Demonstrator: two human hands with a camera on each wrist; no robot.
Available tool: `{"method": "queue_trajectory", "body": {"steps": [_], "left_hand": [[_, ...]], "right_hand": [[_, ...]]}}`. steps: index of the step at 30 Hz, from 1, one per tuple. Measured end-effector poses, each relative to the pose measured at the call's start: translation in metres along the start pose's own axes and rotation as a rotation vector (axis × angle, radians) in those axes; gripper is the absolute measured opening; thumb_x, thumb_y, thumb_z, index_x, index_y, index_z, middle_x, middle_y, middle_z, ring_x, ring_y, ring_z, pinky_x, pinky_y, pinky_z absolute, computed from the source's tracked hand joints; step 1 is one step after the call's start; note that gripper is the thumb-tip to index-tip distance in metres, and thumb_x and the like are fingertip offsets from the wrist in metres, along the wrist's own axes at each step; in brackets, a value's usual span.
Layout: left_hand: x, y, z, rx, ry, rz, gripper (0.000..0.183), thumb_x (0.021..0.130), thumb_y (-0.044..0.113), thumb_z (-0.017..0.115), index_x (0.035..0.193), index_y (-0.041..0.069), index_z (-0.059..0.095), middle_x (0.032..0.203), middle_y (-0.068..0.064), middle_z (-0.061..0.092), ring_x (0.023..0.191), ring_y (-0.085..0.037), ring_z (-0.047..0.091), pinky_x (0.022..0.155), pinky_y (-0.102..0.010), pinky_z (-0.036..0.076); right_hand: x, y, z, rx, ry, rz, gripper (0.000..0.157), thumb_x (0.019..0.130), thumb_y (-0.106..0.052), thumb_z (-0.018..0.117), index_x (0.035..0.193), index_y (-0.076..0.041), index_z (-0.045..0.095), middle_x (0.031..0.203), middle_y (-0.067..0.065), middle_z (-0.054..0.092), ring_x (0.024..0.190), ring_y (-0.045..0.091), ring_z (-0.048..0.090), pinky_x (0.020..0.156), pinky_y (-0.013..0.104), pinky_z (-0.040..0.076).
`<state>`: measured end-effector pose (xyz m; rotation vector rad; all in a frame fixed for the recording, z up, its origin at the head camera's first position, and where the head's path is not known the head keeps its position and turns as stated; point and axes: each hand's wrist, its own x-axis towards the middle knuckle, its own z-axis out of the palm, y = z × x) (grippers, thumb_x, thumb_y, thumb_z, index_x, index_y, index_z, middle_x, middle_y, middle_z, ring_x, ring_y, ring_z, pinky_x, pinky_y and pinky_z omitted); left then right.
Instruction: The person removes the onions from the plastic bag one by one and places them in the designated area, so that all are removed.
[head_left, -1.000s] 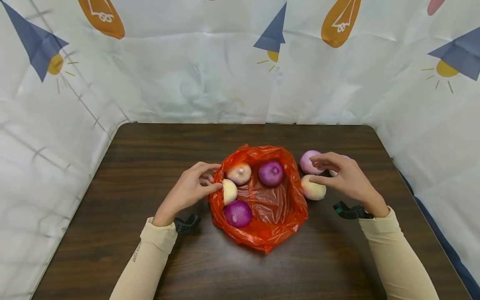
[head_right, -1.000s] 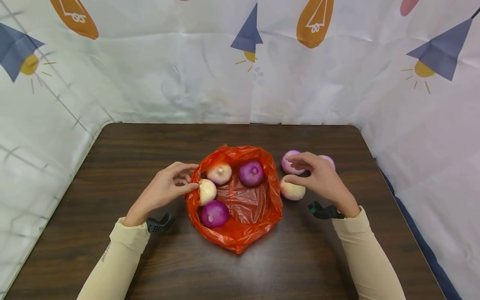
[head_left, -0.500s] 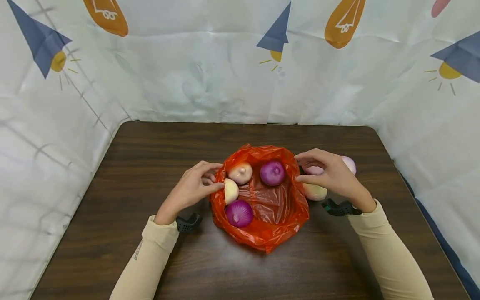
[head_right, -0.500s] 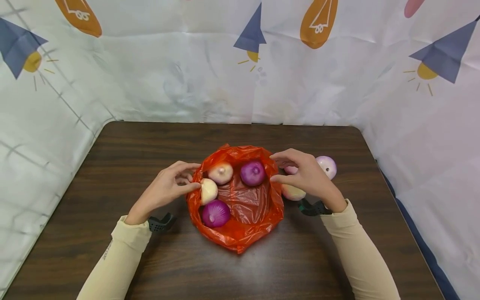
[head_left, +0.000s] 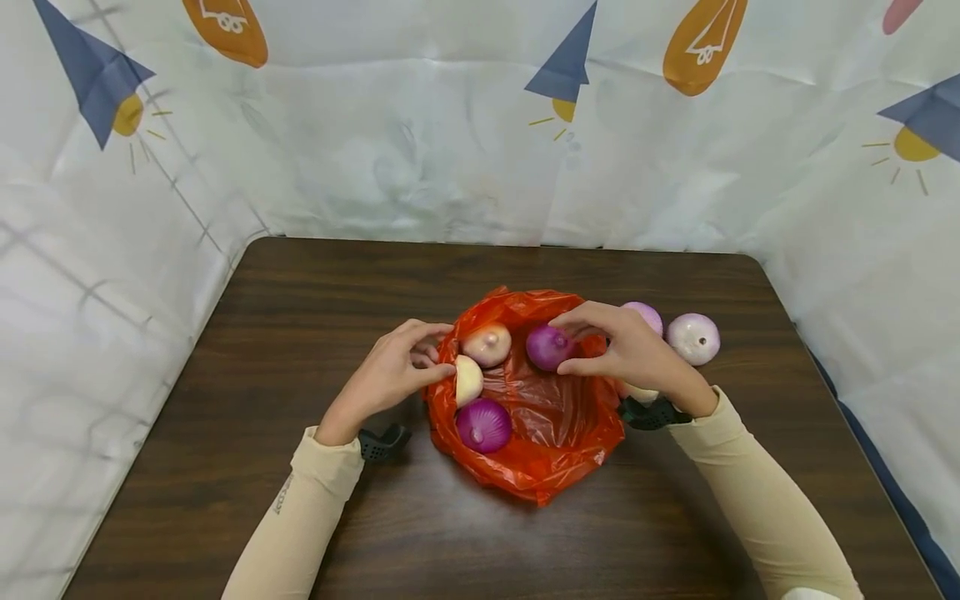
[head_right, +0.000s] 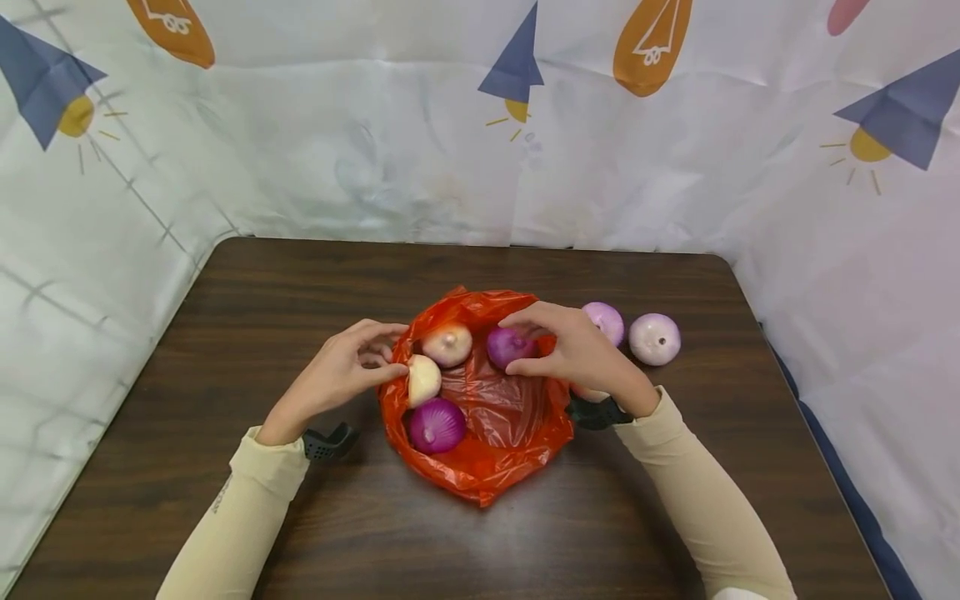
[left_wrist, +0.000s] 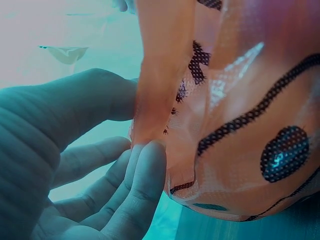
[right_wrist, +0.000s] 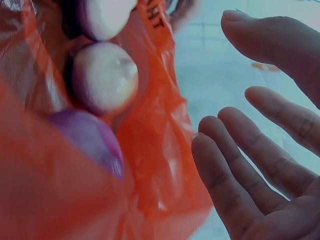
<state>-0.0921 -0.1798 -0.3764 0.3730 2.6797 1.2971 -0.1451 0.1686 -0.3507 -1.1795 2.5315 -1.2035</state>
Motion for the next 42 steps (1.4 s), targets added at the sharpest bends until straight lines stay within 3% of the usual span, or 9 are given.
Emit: {"method": "queue_trajectory", "body": {"steps": [4, 10, 15, 20, 29, 36, 42], "left_hand": [[0.000, 0.000, 0.001, -0.005, -0.002, 0.006, 0.057, 0.089, 0.020, 0.083, 0.141, 0.008, 0.062, 0.115, -0.011, 0.063, 0.096, -0.019, 0.067, 0.091, -0.038, 0.063], [-0.001, 0.000, 0.001, -0.010, 0.005, 0.018, 0.057, 0.088, 0.018, 0.083, 0.139, 0.006, 0.063, 0.117, -0.013, 0.063, 0.096, -0.020, 0.067, 0.089, -0.038, 0.063], [-0.001, -0.001, 0.000, -0.024, 0.005, 0.019, 0.057, 0.088, 0.017, 0.083, 0.139, 0.006, 0.063, 0.118, -0.014, 0.063, 0.098, -0.021, 0.068, 0.090, -0.038, 0.063], [-0.001, 0.001, 0.000, -0.034, 0.000, 0.008, 0.057, 0.087, 0.015, 0.084, 0.139, 0.006, 0.063, 0.117, -0.012, 0.063, 0.098, -0.021, 0.067, 0.092, -0.040, 0.063], [0.000, 0.002, 0.002, -0.040, -0.011, 0.003, 0.057, 0.087, 0.013, 0.083, 0.140, 0.006, 0.062, 0.117, -0.011, 0.062, 0.098, -0.020, 0.067, 0.093, -0.039, 0.063], [0.001, 0.002, 0.003, -0.049, -0.021, -0.004, 0.058, 0.088, 0.012, 0.082, 0.142, 0.006, 0.060, 0.121, -0.012, 0.062, 0.100, -0.021, 0.067, 0.094, -0.040, 0.063], [0.001, 0.002, 0.003, -0.050, -0.019, -0.003, 0.058, 0.088, 0.012, 0.082, 0.141, 0.006, 0.060, 0.121, -0.012, 0.062, 0.101, -0.021, 0.067, 0.094, -0.040, 0.063]], "right_hand": [[0.009, -0.002, 0.008, -0.028, -0.041, -0.009, 0.052, 0.079, -0.023, 0.091, 0.126, -0.011, 0.071, 0.121, 0.010, 0.074, 0.102, 0.025, 0.073, 0.089, 0.045, 0.064], [0.019, -0.010, 0.020, -0.031, -0.136, 0.012, 0.052, 0.080, -0.033, 0.091, 0.126, -0.021, 0.071, 0.122, 0.001, 0.073, 0.109, 0.017, 0.071, 0.095, 0.039, 0.062], [0.027, -0.014, 0.029, -0.013, -0.196, -0.011, 0.053, 0.079, -0.032, 0.091, 0.127, -0.022, 0.070, 0.118, -0.007, 0.072, 0.107, 0.013, 0.071, 0.095, 0.036, 0.062], [0.032, -0.013, 0.042, 0.016, -0.251, -0.048, 0.054, 0.081, -0.028, 0.090, 0.129, -0.016, 0.070, 0.115, -0.003, 0.072, 0.099, 0.013, 0.071, 0.090, 0.040, 0.064], [0.036, -0.012, 0.067, 0.080, -0.394, -0.015, 0.056, 0.083, -0.024, 0.089, 0.132, -0.011, 0.066, 0.129, 0.010, 0.070, 0.115, 0.026, 0.071, 0.097, 0.042, 0.062], [0.036, -0.011, 0.079, -0.016, -0.438, -0.052, 0.056, 0.081, -0.032, 0.090, 0.132, -0.021, 0.068, 0.131, -0.005, 0.070, 0.117, 0.016, 0.065, 0.103, 0.035, 0.058], [0.034, -0.009, 0.085, -0.002, -0.470, -0.045, 0.058, 0.081, -0.027, 0.089, 0.134, -0.022, 0.066, 0.133, -0.005, 0.066, 0.114, 0.014, 0.064, 0.100, 0.034, 0.058]]}}
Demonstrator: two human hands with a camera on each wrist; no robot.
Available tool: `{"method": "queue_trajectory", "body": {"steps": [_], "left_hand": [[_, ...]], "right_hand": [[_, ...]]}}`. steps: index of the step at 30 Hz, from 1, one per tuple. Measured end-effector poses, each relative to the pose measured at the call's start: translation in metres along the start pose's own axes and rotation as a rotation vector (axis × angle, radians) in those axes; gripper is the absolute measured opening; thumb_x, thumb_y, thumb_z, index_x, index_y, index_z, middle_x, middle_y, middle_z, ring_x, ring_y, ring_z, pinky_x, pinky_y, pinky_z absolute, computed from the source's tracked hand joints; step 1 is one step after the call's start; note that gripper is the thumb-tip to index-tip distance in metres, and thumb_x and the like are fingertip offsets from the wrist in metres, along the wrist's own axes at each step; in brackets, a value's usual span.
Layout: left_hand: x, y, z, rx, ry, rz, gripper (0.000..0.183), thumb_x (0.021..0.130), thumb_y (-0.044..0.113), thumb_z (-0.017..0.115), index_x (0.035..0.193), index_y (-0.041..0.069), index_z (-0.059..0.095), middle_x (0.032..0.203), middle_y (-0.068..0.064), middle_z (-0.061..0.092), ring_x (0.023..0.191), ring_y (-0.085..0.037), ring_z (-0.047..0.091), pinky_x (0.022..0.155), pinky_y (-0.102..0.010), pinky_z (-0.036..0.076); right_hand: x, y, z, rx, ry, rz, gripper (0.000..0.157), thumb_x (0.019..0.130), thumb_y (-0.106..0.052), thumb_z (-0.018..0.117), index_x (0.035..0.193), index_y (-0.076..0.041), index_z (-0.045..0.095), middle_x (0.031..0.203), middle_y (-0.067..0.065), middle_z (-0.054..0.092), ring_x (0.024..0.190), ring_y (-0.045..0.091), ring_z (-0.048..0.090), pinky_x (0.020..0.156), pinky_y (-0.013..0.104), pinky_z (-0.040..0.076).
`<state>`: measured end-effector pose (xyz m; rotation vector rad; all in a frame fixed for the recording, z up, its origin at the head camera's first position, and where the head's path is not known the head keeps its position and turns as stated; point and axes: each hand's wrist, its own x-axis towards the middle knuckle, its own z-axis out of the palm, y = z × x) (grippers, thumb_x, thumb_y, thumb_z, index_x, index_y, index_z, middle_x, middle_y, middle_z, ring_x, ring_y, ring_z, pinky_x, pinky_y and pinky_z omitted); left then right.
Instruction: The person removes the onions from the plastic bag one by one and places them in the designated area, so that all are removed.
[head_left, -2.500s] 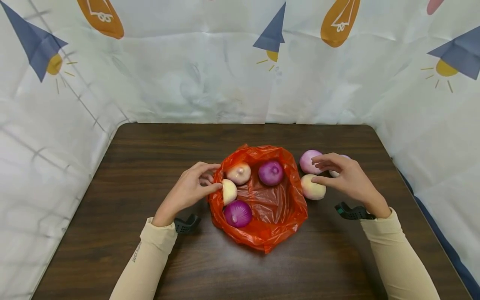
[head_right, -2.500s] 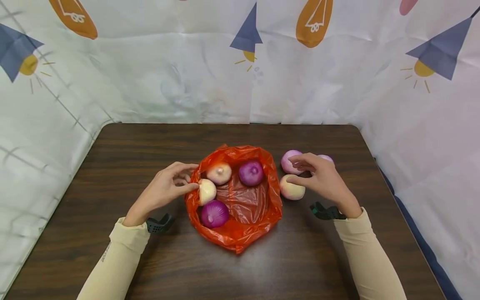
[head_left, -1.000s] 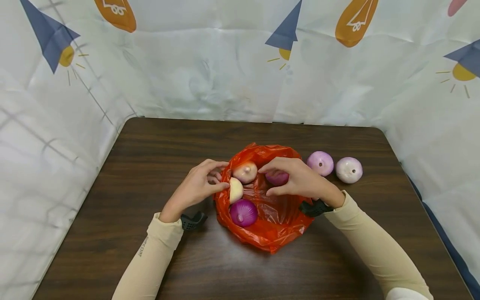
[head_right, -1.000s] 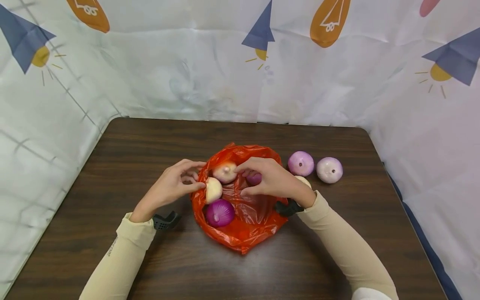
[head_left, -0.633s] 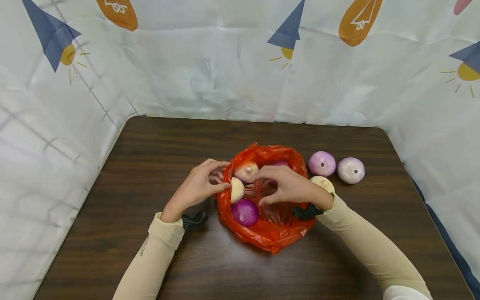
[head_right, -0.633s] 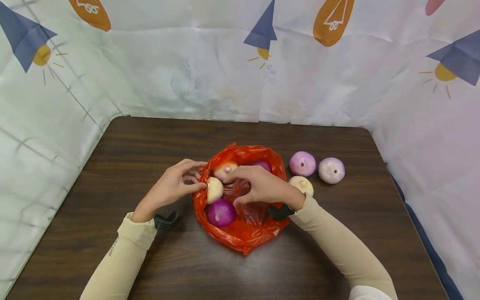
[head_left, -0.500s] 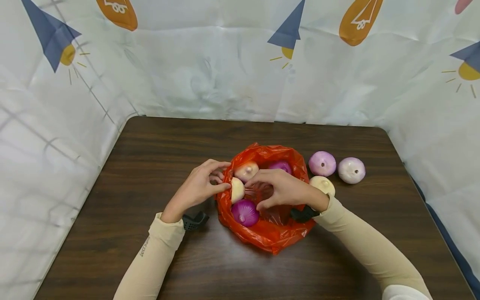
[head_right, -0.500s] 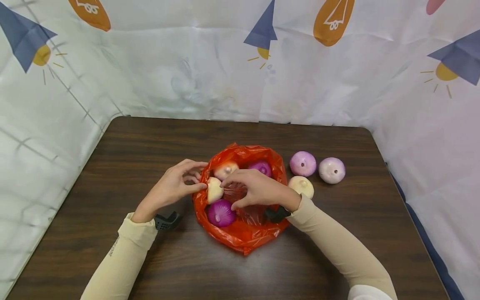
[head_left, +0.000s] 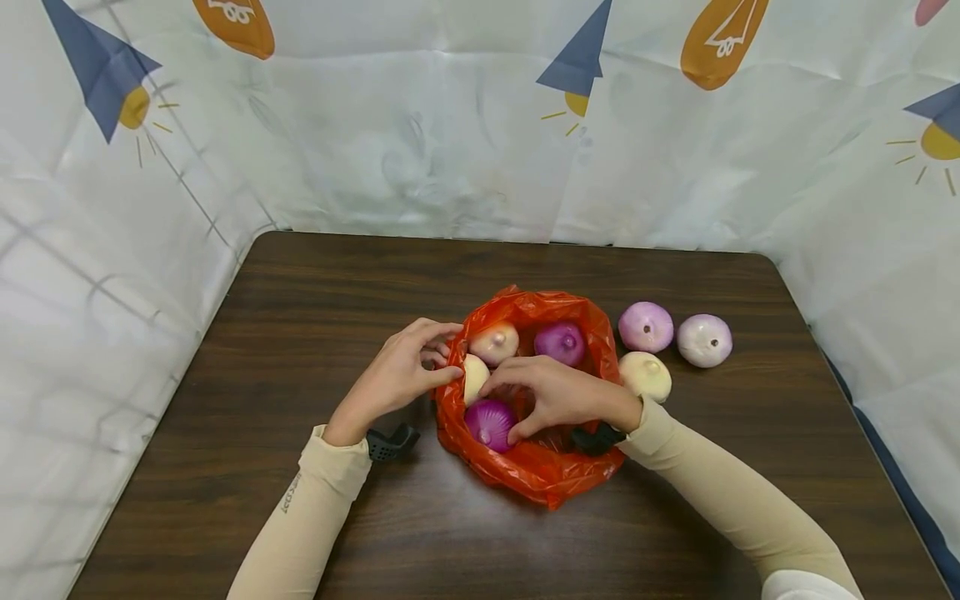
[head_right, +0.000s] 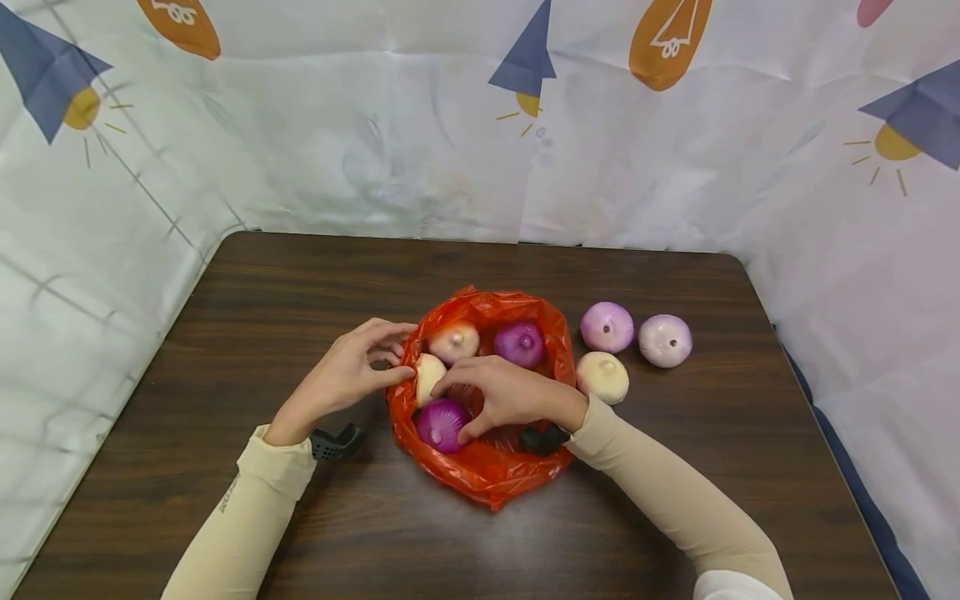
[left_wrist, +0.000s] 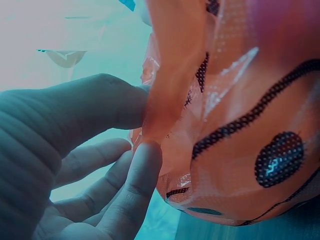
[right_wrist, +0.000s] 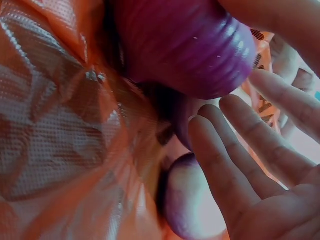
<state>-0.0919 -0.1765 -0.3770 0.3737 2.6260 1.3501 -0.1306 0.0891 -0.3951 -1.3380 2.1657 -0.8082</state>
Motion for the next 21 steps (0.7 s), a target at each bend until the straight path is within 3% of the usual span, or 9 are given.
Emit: {"method": "queue_trajectory", "body": {"steps": [8, 21], "left_hand": [[0.0005, 0.0000, 0.0007, -0.002, 0.001, -0.001, 0.059, 0.088, 0.013, 0.083, 0.142, 0.007, 0.060, 0.123, -0.012, 0.062, 0.102, -0.021, 0.067, 0.095, -0.040, 0.062], [0.0002, 0.0002, 0.0014, -0.005, 0.002, 0.002, 0.059, 0.088, 0.012, 0.083, 0.142, 0.005, 0.060, 0.121, -0.012, 0.062, 0.101, -0.021, 0.067, 0.094, -0.040, 0.062]], "right_hand": [[0.0007, 0.0001, 0.0042, -0.019, -0.059, 0.032, 0.066, 0.080, -0.034, 0.090, 0.140, -0.029, 0.062, 0.139, -0.007, 0.063, 0.124, 0.012, 0.059, 0.110, 0.036, 0.054], [0.0003, 0.0026, 0.0083, -0.031, -0.055, -0.005, 0.069, 0.080, -0.031, 0.090, 0.142, -0.028, 0.060, 0.148, -0.004, 0.059, 0.135, 0.014, 0.056, 0.112, 0.036, 0.053]]}}
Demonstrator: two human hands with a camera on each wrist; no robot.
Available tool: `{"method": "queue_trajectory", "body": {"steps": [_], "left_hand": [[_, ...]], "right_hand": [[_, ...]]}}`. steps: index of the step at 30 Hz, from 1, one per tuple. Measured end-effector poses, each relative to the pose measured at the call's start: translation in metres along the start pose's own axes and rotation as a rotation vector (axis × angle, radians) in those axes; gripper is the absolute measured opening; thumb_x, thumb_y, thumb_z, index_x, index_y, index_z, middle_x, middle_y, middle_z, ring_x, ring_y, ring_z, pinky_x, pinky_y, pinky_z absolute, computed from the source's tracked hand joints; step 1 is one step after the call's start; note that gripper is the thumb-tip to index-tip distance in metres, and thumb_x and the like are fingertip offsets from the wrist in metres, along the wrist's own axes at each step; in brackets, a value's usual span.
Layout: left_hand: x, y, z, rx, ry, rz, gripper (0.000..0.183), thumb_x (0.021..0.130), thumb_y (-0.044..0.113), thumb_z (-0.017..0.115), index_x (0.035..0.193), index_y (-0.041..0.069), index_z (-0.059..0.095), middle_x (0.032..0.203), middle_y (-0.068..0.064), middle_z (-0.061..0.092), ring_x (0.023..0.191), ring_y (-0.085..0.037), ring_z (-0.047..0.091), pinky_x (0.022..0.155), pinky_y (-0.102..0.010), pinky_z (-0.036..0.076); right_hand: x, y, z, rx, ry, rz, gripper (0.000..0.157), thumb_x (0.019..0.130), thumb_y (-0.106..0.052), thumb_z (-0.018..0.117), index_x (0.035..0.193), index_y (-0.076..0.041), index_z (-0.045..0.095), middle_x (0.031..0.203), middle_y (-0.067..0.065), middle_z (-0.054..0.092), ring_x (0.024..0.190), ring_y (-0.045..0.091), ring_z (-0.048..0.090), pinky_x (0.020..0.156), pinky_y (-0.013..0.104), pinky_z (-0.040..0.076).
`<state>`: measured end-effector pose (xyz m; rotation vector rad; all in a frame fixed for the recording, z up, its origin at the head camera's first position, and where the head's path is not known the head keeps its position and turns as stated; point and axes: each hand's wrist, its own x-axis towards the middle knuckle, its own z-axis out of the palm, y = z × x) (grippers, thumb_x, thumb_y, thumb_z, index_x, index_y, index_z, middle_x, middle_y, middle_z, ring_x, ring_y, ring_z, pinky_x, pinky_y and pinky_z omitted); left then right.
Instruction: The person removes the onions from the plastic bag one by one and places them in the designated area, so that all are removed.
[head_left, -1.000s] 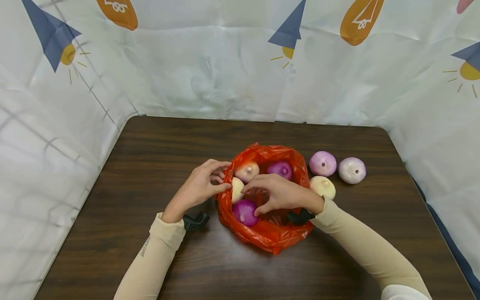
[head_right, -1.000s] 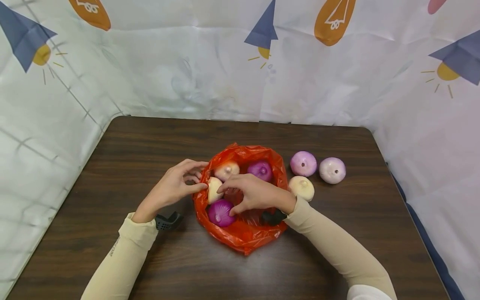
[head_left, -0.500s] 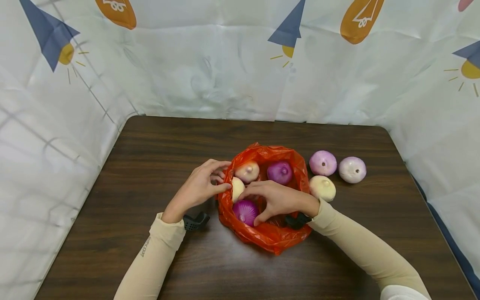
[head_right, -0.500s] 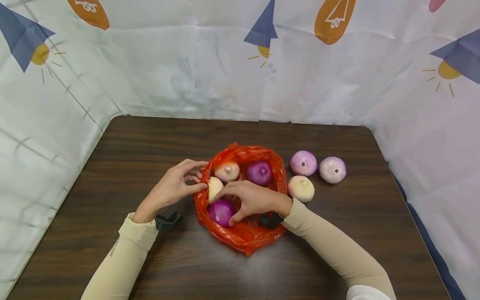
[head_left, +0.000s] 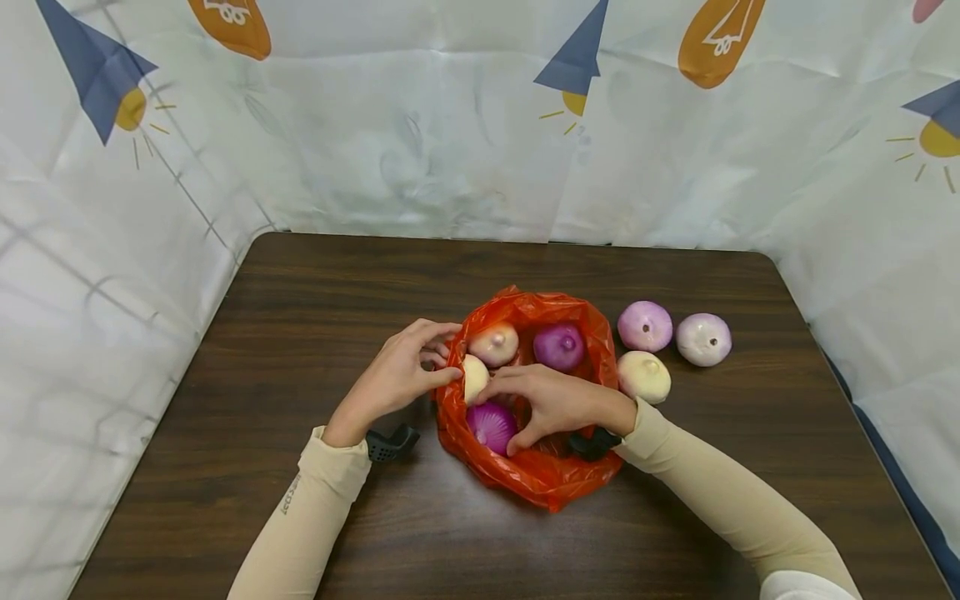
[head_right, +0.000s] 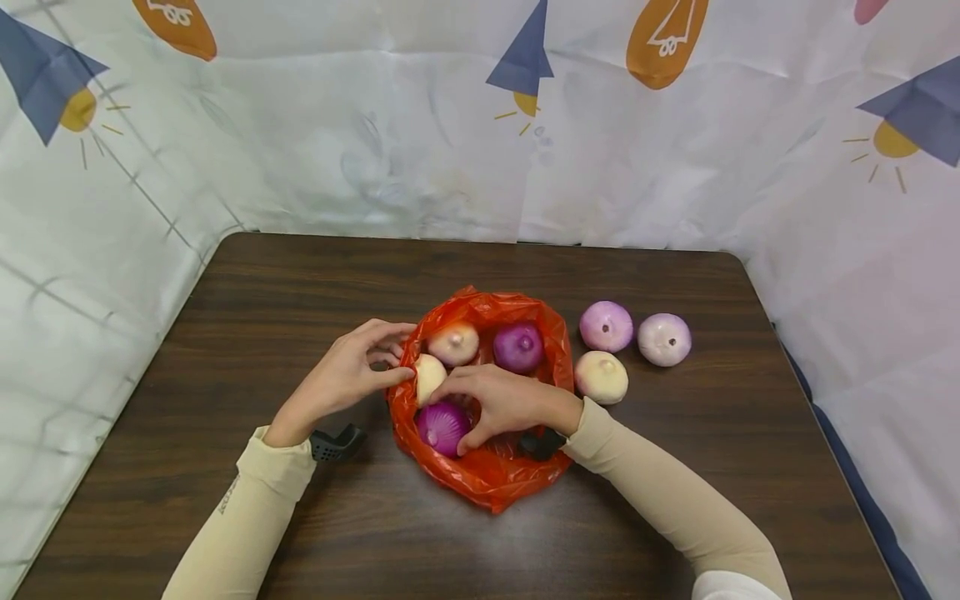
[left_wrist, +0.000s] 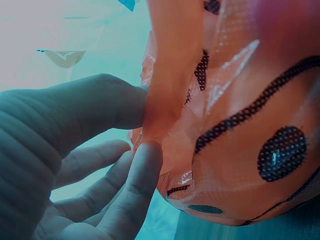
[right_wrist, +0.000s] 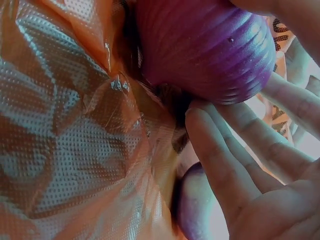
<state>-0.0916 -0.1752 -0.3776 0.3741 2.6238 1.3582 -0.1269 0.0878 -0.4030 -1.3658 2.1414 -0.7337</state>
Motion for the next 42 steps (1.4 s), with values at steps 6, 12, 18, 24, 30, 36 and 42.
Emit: {"method": "queue_trajectory", "body": {"steps": [6, 12, 18, 24, 30, 36, 42], "left_hand": [[0.000, 0.002, 0.001, 0.011, -0.003, -0.003, 0.059, 0.088, 0.012, 0.082, 0.143, 0.007, 0.060, 0.120, -0.012, 0.062, 0.102, -0.021, 0.067, 0.095, -0.041, 0.062], [0.000, 0.002, 0.001, 0.012, -0.006, -0.003, 0.059, 0.089, 0.013, 0.082, 0.143, 0.007, 0.059, 0.124, -0.013, 0.061, 0.102, -0.022, 0.067, 0.094, -0.040, 0.062], [-0.001, 0.001, 0.001, 0.015, -0.007, -0.002, 0.058, 0.089, 0.012, 0.081, 0.143, 0.005, 0.059, 0.126, -0.014, 0.061, 0.102, -0.023, 0.068, 0.093, -0.040, 0.063], [-0.002, 0.001, 0.000, 0.014, -0.006, 0.000, 0.058, 0.089, 0.012, 0.082, 0.143, 0.006, 0.059, 0.126, -0.013, 0.061, 0.103, -0.023, 0.068, 0.093, -0.040, 0.062], [-0.002, 0.000, 0.000, 0.018, -0.005, 0.009, 0.059, 0.090, 0.013, 0.081, 0.144, 0.007, 0.059, 0.127, -0.013, 0.061, 0.103, -0.023, 0.067, 0.095, -0.040, 0.062], [-0.002, -0.001, 0.001, 0.025, 0.000, 0.017, 0.059, 0.089, 0.013, 0.082, 0.143, 0.007, 0.059, 0.125, -0.013, 0.062, 0.103, -0.022, 0.068, 0.095, -0.042, 0.062], [-0.001, -0.002, 0.001, 0.023, -0.001, 0.025, 0.059, 0.089, 0.013, 0.082, 0.143, 0.007, 0.059, 0.123, -0.013, 0.062, 0.103, -0.022, 0.067, 0.095, -0.041, 0.062]], "right_hand": [[-0.005, -0.001, -0.003, -0.027, 0.016, 0.000, 0.070, 0.080, -0.030, 0.089, 0.143, -0.028, 0.060, 0.146, -0.003, 0.060, 0.130, 0.014, 0.059, 0.109, 0.035, 0.055], [-0.013, -0.001, -0.009, -0.020, 0.049, 0.023, 0.064, 0.080, -0.033, 0.088, 0.139, -0.027, 0.062, 0.140, -0.003, 0.063, 0.121, 0.013, 0.061, 0.104, 0.034, 0.057], [-0.020, 0.000, -0.015, -0.041, 0.109, 0.011, 0.064, 0.081, -0.037, 0.089, 0.138, -0.024, 0.064, 0.134, -0.004, 0.066, 0.117, 0.012, 0.062, 0.101, 0.032, 0.058], [-0.030, -0.002, -0.023, -0.034, 0.154, 0.042, 0.064, 0.079, -0.040, 0.090, 0.137, -0.028, 0.064, 0.131, -0.008, 0.066, 0.118, 0.010, 0.061, 0.099, 0.033, 0.059], [-0.044, -0.005, -0.032, -0.031, 0.204, 0.068, 0.062, 0.079, -0.040, 0.090, 0.134, -0.027, 0.065, 0.130, -0.004, 0.066, 0.111, 0.012, 0.062, 0.092, 0.033, 0.061], [-0.059, -0.004, -0.038, 0.021, 0.261, 0.116, 0.062, 0.079, -0.037, 0.091, 0.133, -0.025, 0.065, 0.129, -0.001, 0.065, 0.108, 0.013, 0.068, 0.092, 0.041, 0.064], [-0.077, -0.002, -0.046, 0.031, 0.356, 0.101, 0.063, 0.077, -0.034, 0.093, 0.133, -0.024, 0.065, 0.130, -0.003, 0.066, 0.112, 0.011, 0.067, 0.093, 0.042, 0.064]]}}
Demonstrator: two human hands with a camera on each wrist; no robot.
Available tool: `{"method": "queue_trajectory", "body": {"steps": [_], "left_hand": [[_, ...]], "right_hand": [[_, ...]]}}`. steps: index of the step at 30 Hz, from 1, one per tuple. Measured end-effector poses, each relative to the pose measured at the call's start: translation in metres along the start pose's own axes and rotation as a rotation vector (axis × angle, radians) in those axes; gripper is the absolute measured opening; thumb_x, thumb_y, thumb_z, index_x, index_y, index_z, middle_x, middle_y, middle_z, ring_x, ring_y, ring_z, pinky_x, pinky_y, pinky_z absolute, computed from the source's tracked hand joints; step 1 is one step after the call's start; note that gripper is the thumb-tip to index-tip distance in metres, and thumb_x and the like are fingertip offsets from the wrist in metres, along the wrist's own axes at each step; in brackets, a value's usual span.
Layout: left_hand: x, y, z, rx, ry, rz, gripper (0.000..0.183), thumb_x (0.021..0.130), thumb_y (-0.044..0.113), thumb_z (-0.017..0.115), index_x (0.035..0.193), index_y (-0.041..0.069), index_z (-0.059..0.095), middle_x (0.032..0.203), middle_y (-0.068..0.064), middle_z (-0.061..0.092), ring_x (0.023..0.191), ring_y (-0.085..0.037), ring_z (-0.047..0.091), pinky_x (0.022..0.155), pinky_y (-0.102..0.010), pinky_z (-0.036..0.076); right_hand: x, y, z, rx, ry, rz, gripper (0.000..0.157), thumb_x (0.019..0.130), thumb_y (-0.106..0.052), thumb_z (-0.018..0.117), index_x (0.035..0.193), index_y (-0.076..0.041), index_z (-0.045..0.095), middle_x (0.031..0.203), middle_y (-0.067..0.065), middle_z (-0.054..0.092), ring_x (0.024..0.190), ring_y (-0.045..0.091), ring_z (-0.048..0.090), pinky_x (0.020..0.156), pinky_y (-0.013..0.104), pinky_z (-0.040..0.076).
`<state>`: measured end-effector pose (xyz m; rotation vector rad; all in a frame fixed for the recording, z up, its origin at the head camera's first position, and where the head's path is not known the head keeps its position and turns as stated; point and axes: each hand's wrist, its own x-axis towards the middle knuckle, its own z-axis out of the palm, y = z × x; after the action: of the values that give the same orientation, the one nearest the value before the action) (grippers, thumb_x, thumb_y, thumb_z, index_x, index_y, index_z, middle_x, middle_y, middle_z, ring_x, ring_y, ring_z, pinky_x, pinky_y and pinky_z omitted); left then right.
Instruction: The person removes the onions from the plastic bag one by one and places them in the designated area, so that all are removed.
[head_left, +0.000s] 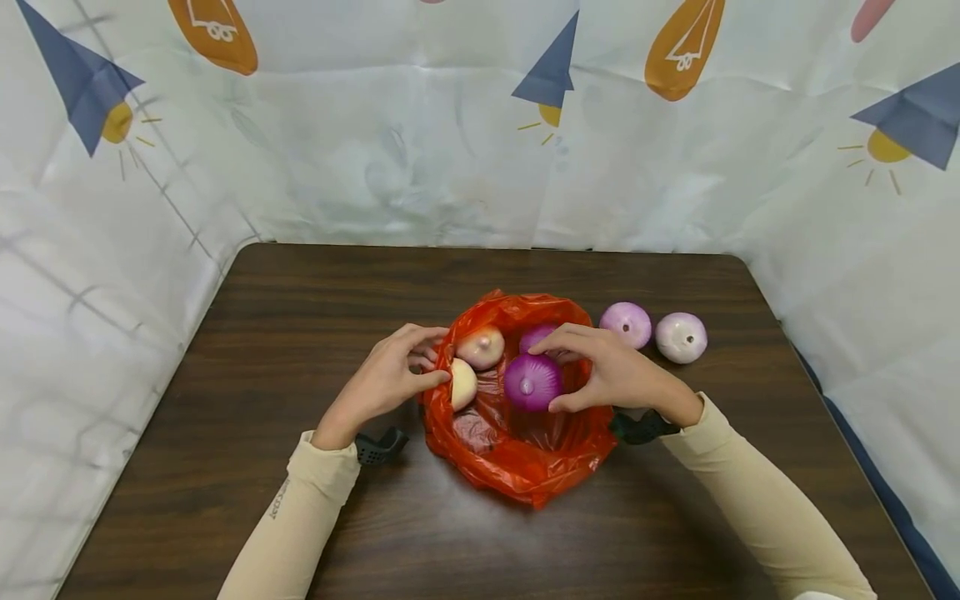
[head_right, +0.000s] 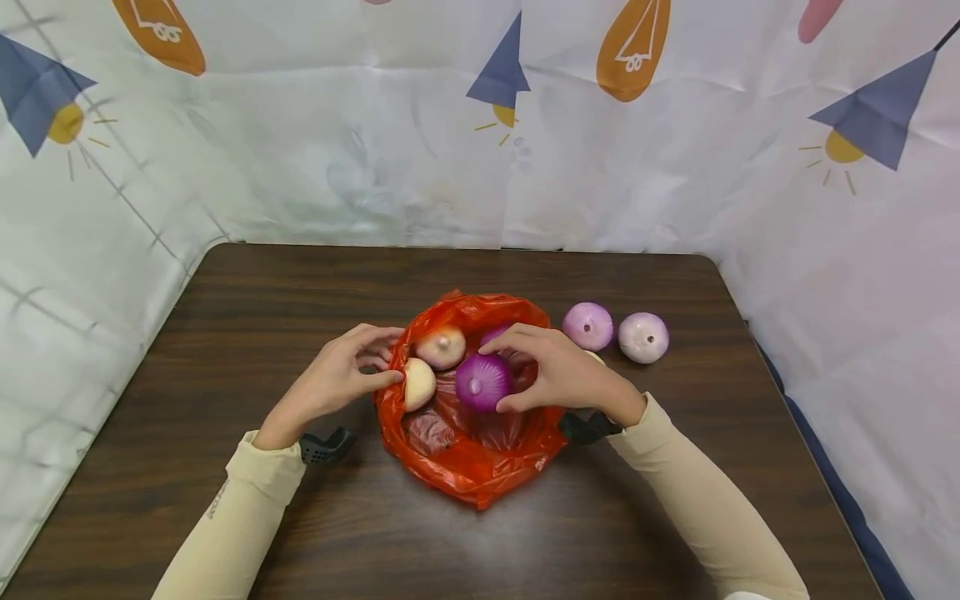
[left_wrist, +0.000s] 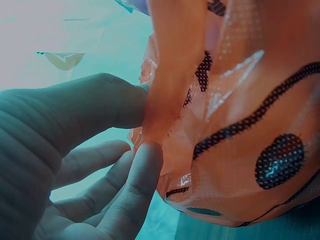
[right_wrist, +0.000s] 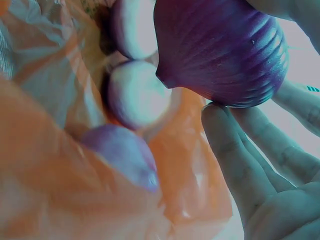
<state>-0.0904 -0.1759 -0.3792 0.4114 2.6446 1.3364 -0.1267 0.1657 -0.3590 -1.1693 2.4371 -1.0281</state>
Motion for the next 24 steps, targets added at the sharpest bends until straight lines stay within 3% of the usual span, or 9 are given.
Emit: {"method": "queue_trajectory", "body": {"steps": [11, 15, 20, 24], "left_hand": [[0.000, -0.001, 0.000, -0.006, -0.005, -0.004, 0.060, 0.089, 0.013, 0.082, 0.144, 0.005, 0.058, 0.127, -0.014, 0.061, 0.104, -0.023, 0.068, 0.095, -0.042, 0.062], [0.001, -0.002, 0.000, -0.006, -0.007, -0.002, 0.060, 0.089, 0.013, 0.081, 0.144, 0.005, 0.058, 0.126, -0.014, 0.061, 0.104, -0.023, 0.068, 0.095, -0.042, 0.062], [0.001, -0.003, 0.001, 0.001, -0.002, 0.000, 0.060, 0.089, 0.012, 0.082, 0.143, 0.005, 0.058, 0.125, -0.015, 0.061, 0.104, -0.024, 0.068, 0.095, -0.042, 0.062], [0.001, -0.002, 0.001, -0.001, 0.003, 0.002, 0.059, 0.089, 0.012, 0.081, 0.143, 0.004, 0.059, 0.124, -0.015, 0.061, 0.104, -0.025, 0.068, 0.094, -0.043, 0.062]], "right_hand": [[-0.021, 0.009, -0.020, 0.025, 0.154, 0.023, 0.065, 0.074, -0.024, 0.095, 0.132, -0.020, 0.066, 0.129, 0.000, 0.067, 0.115, 0.013, 0.067, 0.098, 0.040, 0.062], [-0.030, 0.015, -0.026, 0.084, 0.212, 0.035, 0.066, 0.073, -0.014, 0.095, 0.132, -0.018, 0.066, 0.127, 0.001, 0.065, 0.116, 0.009, 0.065, 0.099, 0.029, 0.060], [-0.040, 0.023, -0.034, 0.151, 0.281, -0.022, 0.070, 0.070, 0.002, 0.093, 0.133, -0.010, 0.065, 0.126, 0.006, 0.064, 0.115, 0.004, 0.066, 0.097, 0.016, 0.057], [-0.049, 0.029, -0.039, 0.116, 0.359, -0.021, 0.072, 0.069, 0.008, 0.091, 0.134, -0.006, 0.064, 0.128, 0.002, 0.064, 0.114, -0.001, 0.065, 0.096, 0.012, 0.055]]}}
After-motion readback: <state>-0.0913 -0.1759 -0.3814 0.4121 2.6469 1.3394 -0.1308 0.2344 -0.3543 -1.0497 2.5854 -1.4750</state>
